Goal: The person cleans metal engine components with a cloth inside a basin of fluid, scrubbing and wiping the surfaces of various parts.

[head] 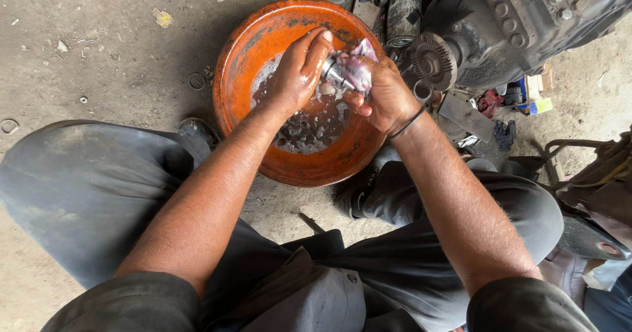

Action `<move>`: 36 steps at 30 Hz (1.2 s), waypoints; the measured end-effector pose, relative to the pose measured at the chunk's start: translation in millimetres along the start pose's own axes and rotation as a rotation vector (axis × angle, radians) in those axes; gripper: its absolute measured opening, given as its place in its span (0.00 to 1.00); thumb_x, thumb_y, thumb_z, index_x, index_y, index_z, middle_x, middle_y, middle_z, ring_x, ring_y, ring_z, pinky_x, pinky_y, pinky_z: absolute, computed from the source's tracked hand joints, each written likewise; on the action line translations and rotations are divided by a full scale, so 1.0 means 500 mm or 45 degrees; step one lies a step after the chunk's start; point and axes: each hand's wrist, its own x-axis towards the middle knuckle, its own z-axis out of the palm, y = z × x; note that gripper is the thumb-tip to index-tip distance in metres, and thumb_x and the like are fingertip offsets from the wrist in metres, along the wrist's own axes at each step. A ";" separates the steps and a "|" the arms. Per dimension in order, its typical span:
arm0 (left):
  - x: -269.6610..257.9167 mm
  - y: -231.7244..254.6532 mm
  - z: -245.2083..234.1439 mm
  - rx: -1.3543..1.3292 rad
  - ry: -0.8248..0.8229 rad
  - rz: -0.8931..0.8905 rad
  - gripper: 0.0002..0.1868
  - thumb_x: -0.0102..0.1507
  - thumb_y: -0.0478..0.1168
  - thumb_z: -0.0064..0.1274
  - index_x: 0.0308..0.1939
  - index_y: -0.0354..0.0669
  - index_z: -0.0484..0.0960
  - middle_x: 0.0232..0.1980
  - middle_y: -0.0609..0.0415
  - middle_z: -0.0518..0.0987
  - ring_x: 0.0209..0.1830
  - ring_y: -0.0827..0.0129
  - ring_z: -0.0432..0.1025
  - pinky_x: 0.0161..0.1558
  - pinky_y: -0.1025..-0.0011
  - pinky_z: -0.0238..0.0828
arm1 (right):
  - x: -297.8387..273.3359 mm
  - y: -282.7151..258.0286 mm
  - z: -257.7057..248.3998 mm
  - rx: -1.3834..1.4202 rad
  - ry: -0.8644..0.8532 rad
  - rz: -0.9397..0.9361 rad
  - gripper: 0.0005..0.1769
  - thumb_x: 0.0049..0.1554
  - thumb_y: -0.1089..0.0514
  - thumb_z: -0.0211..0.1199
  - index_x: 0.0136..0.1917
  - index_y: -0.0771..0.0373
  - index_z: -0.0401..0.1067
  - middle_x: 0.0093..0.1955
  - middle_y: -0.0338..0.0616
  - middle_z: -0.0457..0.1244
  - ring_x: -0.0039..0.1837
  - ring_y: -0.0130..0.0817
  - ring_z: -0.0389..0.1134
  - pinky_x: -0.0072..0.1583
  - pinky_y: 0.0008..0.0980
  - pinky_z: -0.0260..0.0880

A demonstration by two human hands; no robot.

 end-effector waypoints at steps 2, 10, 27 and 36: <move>0.001 -0.020 -0.001 -0.170 -0.013 0.047 0.25 0.77 0.59 0.36 0.49 0.43 0.78 0.39 0.55 0.75 0.34 0.75 0.71 0.34 0.72 0.71 | 0.000 0.000 -0.003 0.121 -0.031 0.030 0.14 0.66 0.54 0.59 0.58 0.68 0.70 0.42 0.53 0.69 0.28 0.24 0.63 0.26 0.18 0.58; 0.007 -0.030 -0.036 -0.730 0.042 -0.383 0.20 0.74 0.54 0.40 0.41 0.42 0.73 0.28 0.52 0.67 0.14 0.78 0.54 0.12 0.74 0.46 | -0.022 -0.047 0.038 -0.262 0.105 -0.525 0.08 0.69 0.58 0.60 0.62 0.55 0.70 0.50 0.46 0.69 0.40 0.29 0.71 0.32 0.23 0.66; -0.026 0.024 -0.030 -0.974 -0.569 -0.661 0.25 0.77 0.55 0.29 0.34 0.42 0.69 0.21 0.63 0.60 0.15 0.80 0.51 0.16 0.77 0.46 | -0.020 -0.030 0.049 -0.211 -0.064 -0.491 0.07 0.65 0.64 0.67 0.56 0.61 0.72 0.51 0.42 0.70 0.50 0.30 0.73 0.47 0.29 0.75; -0.014 -0.044 -0.035 -0.417 0.107 -0.604 0.30 0.66 0.69 0.44 0.43 0.43 0.73 0.24 0.59 0.78 0.18 0.81 0.70 0.20 0.78 0.74 | 0.110 0.109 -0.146 -0.675 0.588 -0.145 0.37 0.56 0.57 0.71 0.73 0.60 0.55 0.57 0.50 0.71 0.47 0.36 0.75 0.41 0.31 0.71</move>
